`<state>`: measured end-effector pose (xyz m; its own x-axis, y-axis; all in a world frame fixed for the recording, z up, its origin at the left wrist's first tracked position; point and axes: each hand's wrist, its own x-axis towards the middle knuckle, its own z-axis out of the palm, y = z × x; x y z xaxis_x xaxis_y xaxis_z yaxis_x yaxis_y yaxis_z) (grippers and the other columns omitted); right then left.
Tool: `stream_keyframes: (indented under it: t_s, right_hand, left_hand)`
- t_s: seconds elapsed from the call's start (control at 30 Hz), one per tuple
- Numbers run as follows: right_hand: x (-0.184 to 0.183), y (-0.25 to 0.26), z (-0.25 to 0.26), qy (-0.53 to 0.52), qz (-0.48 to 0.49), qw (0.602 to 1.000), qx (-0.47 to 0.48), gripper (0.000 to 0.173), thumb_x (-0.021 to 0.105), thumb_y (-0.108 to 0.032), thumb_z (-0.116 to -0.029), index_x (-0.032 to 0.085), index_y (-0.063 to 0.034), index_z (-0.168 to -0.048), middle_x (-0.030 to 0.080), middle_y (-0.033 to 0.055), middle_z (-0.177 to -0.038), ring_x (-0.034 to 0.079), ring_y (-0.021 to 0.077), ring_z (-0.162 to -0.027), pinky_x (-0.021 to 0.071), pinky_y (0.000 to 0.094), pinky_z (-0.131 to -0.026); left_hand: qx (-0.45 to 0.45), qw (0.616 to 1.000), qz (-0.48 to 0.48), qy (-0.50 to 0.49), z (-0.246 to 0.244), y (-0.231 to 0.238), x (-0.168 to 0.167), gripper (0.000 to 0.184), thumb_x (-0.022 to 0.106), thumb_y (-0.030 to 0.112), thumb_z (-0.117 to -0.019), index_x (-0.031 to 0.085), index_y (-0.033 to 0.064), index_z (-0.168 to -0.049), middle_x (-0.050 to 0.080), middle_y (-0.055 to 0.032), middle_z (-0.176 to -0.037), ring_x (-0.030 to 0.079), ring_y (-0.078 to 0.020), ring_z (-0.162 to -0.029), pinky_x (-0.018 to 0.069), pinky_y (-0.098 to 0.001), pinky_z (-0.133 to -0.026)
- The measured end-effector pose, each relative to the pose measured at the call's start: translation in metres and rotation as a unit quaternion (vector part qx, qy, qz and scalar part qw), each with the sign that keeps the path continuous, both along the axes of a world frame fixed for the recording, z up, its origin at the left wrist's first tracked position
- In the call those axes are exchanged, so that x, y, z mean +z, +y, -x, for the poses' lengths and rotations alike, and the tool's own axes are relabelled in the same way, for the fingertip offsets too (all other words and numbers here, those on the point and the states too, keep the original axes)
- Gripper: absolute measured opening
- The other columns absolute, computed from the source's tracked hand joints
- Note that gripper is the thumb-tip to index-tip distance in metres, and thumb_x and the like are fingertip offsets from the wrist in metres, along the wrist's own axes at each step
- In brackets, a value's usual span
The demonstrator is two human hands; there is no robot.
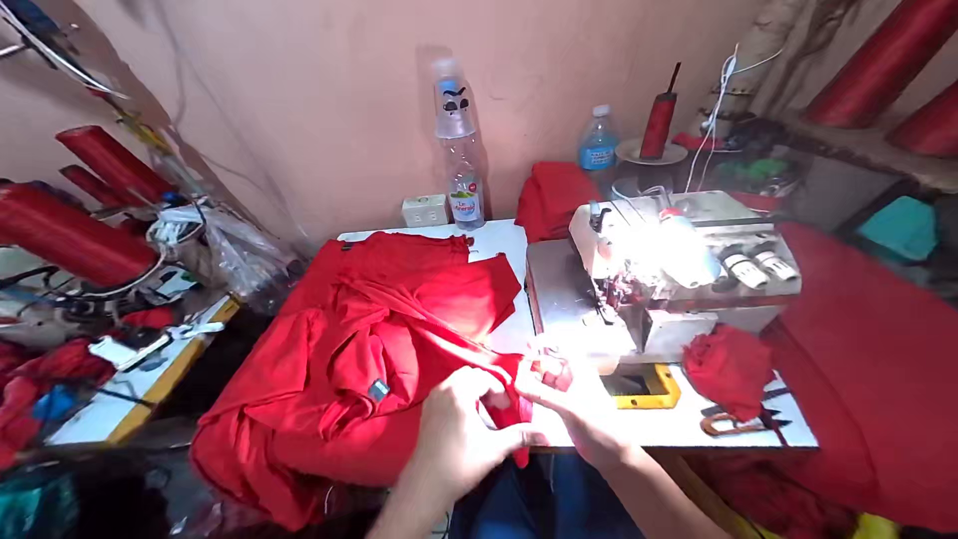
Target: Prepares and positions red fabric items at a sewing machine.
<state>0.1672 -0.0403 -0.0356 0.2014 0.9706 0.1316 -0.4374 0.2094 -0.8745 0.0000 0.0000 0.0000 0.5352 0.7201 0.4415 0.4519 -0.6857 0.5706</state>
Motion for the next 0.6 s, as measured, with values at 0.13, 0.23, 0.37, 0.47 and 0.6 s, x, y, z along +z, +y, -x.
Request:
stream_keyframes:
  t_s: [0.13,0.23,0.37,0.47,0.6]
  right_hand:
    - [-0.002,-0.004,-0.003,-0.058,-0.089,0.994,-0.015,0.052,0.081,0.004,-0.0745,0.055,-0.005,-0.119,0.074,-0.0057,-0.095,0.071,0.004,-0.083,0.0611,0.0227,-0.077]
    - [-0.004,-0.009,-0.014,-0.305,-0.193,0.923,-0.135,0.048,0.074,-0.003,-0.0806,0.056,0.0066,-0.124,0.067,-0.0038,-0.083,0.06,-0.0043,-0.071,0.0497,0.0106,-0.066]
    - [-0.012,-0.012,-0.014,-0.51,-0.212,0.776,-0.305,0.018,0.066,-0.013,-0.0888,0.079,-0.0065,-0.1,0.073,0.0073,-0.081,0.064,0.0061,-0.07,0.0506,0.0149,-0.065]
    - [-0.018,-0.015,-0.003,-0.309,-0.132,0.93,-0.147,0.015,0.061,-0.003,-0.0936,0.075,0.0018,-0.1,0.071,0.0,-0.083,0.058,-0.0053,-0.061,0.0476,0.0081,-0.056]
    - [0.0,-0.009,-0.012,0.106,0.145,0.968,0.175,0.022,0.038,-0.013,-0.1092,0.057,-0.0125,-0.098,0.061,-0.0065,-0.065,0.052,-0.0024,-0.049,0.0431,0.012,-0.046]
  left_hand:
    - [0.041,0.997,-0.06,-0.04,0.004,-0.002,-0.019,0.021,0.082,0.023,-0.0706,0.072,0.0053,-0.075,0.071,-0.0034,-0.074,0.067,-0.0075,-0.07,0.0544,-0.0233,-0.065]
    - [0.119,0.978,-0.17,-0.018,0.027,-0.007,-0.009,0.014,0.071,0.022,-0.076,0.073,0.0084,-0.074,0.074,-0.0032,-0.08,0.071,-0.0126,-0.081,0.0562,-0.0277,-0.074]
    - [0.194,0.949,-0.226,-0.106,0.045,-0.023,-0.012,0.017,0.064,0.014,-0.0872,0.071,-0.0008,-0.083,0.075,-0.0102,-0.09,0.068,-0.0045,-0.095,0.0506,-0.0139,-0.087]
    - [0.095,0.946,0.058,-0.306,0.038,-0.038,-0.031,0.018,0.059,0.004,-0.0966,0.076,0.0041,-0.102,0.076,0.0012,-0.107,0.07,0.0046,-0.082,0.0584,-0.0121,-0.066]
    - [-0.031,0.711,0.437,-0.551,0.033,-0.03,-0.046,0.032,0.048,0.019,-0.1024,0.079,0.019,-0.093,0.078,0.0002,-0.095,0.074,-0.0092,-0.091,0.0607,-0.0288,-0.084]
